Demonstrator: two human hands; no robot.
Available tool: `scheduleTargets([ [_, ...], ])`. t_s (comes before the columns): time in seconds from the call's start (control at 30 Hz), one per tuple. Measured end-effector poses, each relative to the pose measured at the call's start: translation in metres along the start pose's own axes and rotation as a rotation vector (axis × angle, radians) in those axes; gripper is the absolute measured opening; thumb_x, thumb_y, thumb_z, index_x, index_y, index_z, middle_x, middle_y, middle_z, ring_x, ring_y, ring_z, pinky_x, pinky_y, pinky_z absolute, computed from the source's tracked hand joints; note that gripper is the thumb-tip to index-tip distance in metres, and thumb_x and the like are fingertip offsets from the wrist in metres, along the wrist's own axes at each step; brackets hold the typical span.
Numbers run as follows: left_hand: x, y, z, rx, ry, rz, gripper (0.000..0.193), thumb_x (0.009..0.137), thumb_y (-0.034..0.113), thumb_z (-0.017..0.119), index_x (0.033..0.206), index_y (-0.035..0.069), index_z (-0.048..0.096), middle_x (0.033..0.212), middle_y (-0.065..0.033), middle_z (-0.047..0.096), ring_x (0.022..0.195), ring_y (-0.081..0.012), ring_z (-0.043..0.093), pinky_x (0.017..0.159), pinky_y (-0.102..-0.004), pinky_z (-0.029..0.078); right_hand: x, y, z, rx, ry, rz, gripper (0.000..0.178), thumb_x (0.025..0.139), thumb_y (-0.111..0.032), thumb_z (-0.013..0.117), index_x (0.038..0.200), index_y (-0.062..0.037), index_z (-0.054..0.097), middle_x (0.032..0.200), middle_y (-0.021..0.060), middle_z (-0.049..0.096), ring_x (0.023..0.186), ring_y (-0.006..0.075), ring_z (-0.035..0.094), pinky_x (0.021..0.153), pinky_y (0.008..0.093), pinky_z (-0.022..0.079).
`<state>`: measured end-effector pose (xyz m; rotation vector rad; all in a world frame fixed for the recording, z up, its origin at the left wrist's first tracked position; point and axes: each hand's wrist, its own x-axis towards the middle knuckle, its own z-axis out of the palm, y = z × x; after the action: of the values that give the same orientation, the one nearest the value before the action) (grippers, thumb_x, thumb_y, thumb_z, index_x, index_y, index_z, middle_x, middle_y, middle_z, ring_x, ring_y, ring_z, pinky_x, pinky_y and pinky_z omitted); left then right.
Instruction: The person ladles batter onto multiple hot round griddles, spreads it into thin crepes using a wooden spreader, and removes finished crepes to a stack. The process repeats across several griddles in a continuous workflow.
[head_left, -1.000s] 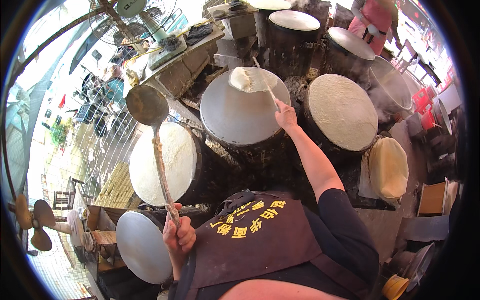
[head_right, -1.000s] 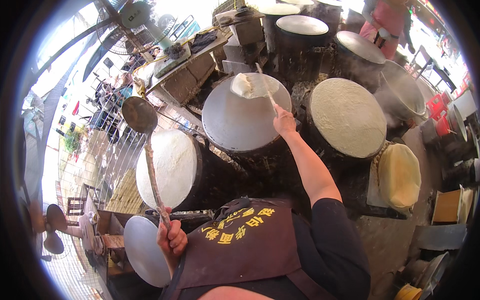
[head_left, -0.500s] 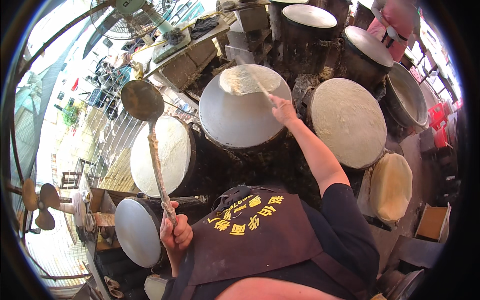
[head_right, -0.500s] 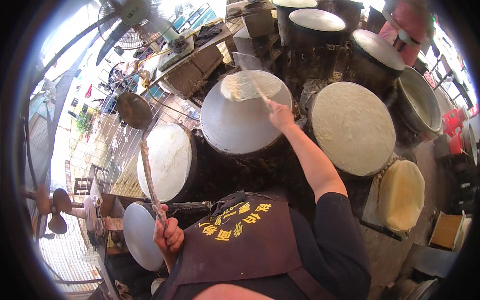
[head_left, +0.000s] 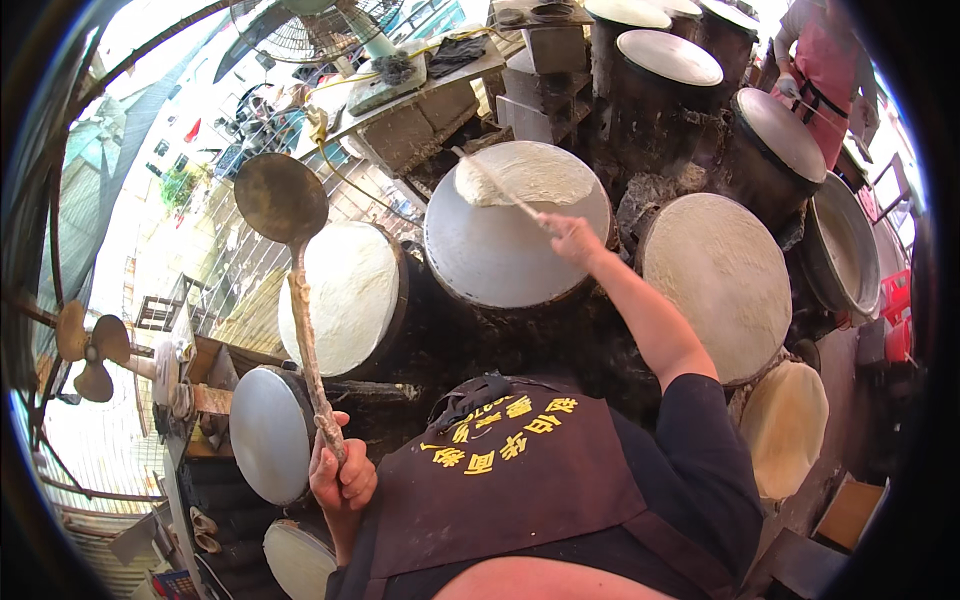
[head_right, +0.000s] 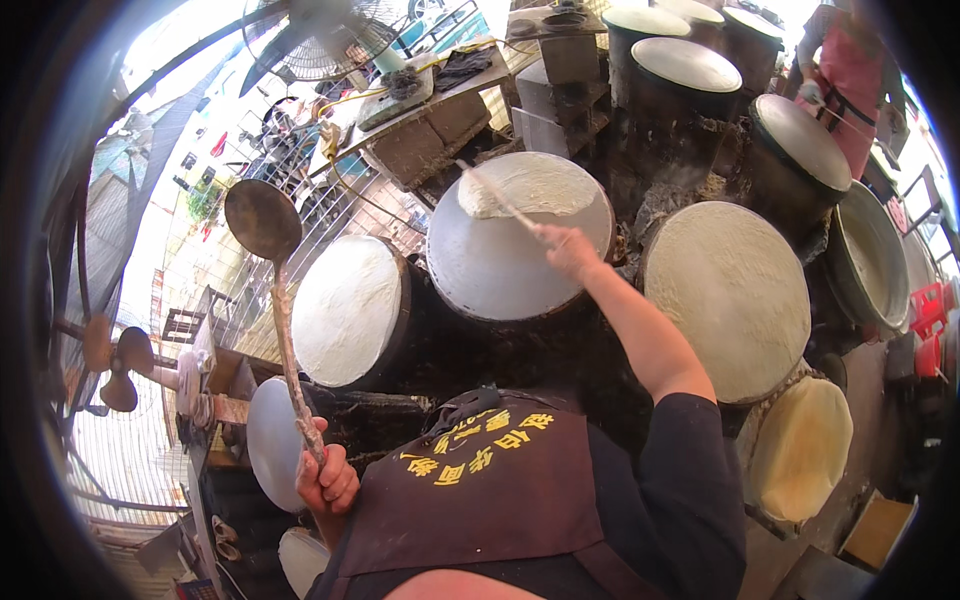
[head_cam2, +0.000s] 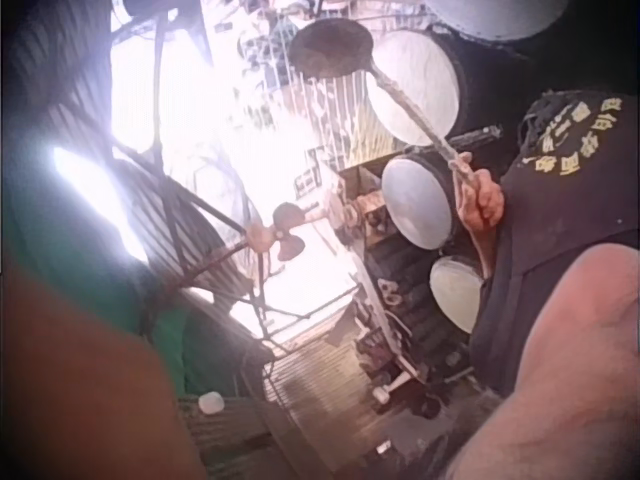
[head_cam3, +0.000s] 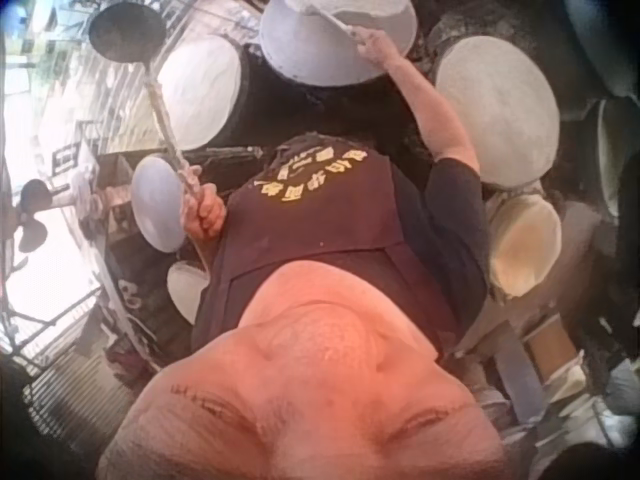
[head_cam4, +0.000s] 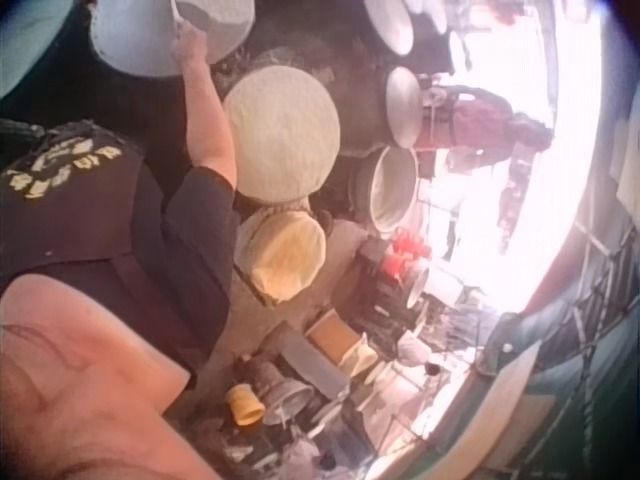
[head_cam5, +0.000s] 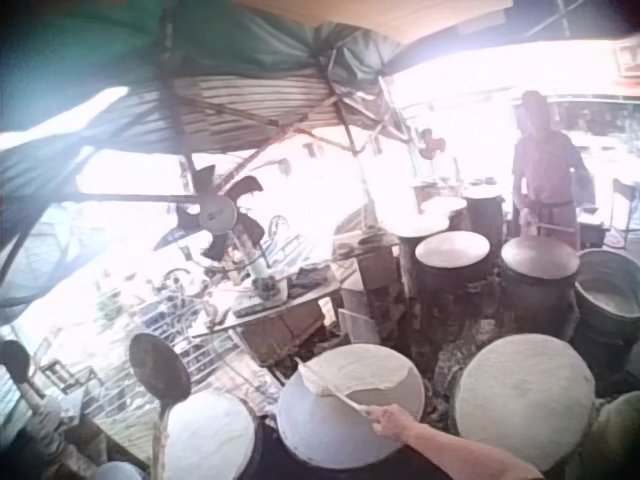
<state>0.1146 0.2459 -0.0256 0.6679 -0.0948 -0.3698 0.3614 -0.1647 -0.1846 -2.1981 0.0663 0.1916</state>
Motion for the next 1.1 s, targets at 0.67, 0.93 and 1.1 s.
scheduleTargets([
  [0.67,-0.015,-0.008,0.000,-0.063,0.107,0.115,0.048,0.099,0.027,0.048,0.138,0.006,0.029,0.061,-0.0011,0.034,0.038,-0.0058,0.027,0.028,-0.0210,0.026,0.020,0.033,-0.038,0.002,-0.025,-0.141,0.055,0.074,-0.003,0.057,0.126,-0.0188,0.059,0.112,0.0175,0.064,0.100,0.0315,0.063,0.090,0.0360,0.049],
  [0.93,-0.009,-0.007,0.004,-0.048,0.077,0.072,0.049,0.099,0.026,0.049,0.138,0.005,0.029,0.061,-0.0025,0.036,0.038,-0.0063,0.027,0.028,-0.0217,0.026,0.037,0.035,-0.013,-0.200,-0.129,-0.410,0.044,0.072,0.002,0.058,0.114,-0.0095,0.065,0.086,0.0113,0.061,0.084,0.0233,0.060,0.079,0.0316,0.050],
  [1.1,-0.007,-0.008,0.009,-0.047,0.115,0.070,0.049,0.098,0.026,0.050,0.137,0.004,0.031,0.060,-0.0024,0.036,0.037,-0.0061,0.027,0.028,-0.0213,0.025,0.047,0.057,-0.045,-0.107,0.018,-0.276,0.041,0.070,0.003,0.058,0.110,-0.0080,0.065,0.089,0.0127,0.063,0.086,0.0268,0.061,0.081,0.0326,0.049],
])
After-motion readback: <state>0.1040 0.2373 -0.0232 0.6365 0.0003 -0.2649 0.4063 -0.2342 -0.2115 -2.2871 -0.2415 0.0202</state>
